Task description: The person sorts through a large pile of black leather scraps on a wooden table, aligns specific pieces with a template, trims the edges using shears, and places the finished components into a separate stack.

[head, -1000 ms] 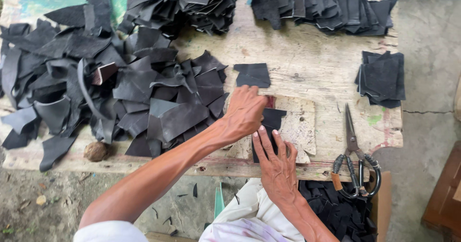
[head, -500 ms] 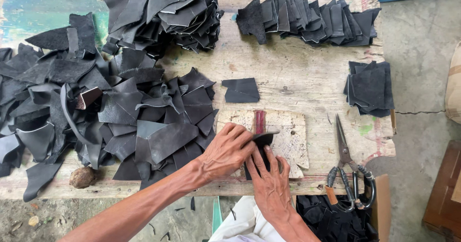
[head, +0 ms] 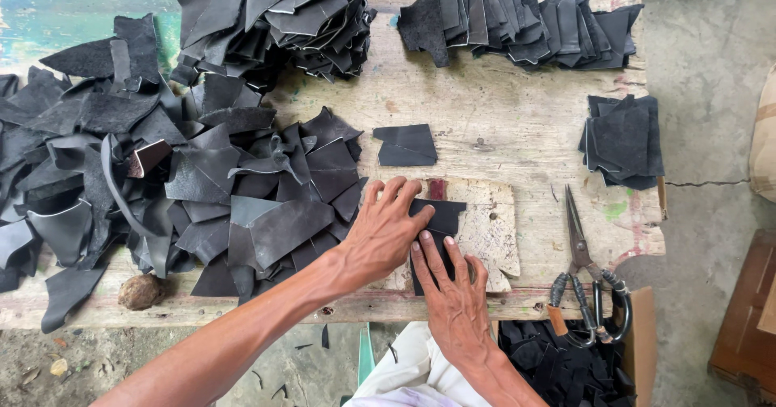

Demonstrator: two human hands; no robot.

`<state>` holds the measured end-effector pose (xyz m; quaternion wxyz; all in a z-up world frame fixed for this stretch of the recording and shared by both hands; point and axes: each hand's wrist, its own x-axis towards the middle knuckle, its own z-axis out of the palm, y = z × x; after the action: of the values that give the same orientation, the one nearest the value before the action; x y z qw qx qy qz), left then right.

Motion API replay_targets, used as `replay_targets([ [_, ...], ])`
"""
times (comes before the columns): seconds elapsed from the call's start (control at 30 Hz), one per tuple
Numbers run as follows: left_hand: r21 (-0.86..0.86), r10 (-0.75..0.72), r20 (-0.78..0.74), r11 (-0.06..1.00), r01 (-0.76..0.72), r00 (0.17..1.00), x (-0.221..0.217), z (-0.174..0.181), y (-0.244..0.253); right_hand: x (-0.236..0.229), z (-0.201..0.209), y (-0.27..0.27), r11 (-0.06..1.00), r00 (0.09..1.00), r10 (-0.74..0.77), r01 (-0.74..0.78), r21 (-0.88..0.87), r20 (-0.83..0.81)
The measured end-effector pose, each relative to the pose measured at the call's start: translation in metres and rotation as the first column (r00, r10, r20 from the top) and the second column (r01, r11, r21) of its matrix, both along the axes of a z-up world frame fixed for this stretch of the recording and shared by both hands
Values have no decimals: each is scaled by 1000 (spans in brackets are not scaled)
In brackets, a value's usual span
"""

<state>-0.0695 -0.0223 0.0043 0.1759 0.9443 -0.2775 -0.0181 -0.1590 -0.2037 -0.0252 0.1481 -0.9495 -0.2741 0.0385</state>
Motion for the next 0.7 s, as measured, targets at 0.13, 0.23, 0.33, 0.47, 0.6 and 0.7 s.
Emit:
replay_targets([
  [0.13,-10,68,-351,997,-76,934,24,-1,-9,-2,0,-2,999,1000,-2,2,34,-9],
  [0.23,4,70,-267,997,-71,961,32,-5,-14,-6,-2,-3,996,999,-50,51,72,-4],
  [0.33,61,72,-257,996,-59,964,35,-5,-17,-4,3,-4,995,1000,-23,23,99,-1],
  [0.47,108,78,-266,993,-51,961,43,-6,-25,18,26,-23,989,991,71,-56,135,-111],
  [0.6,90,79,-237,994,-59,968,37,-18,-25,54,40,-59,897,811,169,109,429,-560],
  [0.7,80,95,-225,994,-78,970,39,-16,-25,69,43,-66,863,735,199,183,471,-649],
])
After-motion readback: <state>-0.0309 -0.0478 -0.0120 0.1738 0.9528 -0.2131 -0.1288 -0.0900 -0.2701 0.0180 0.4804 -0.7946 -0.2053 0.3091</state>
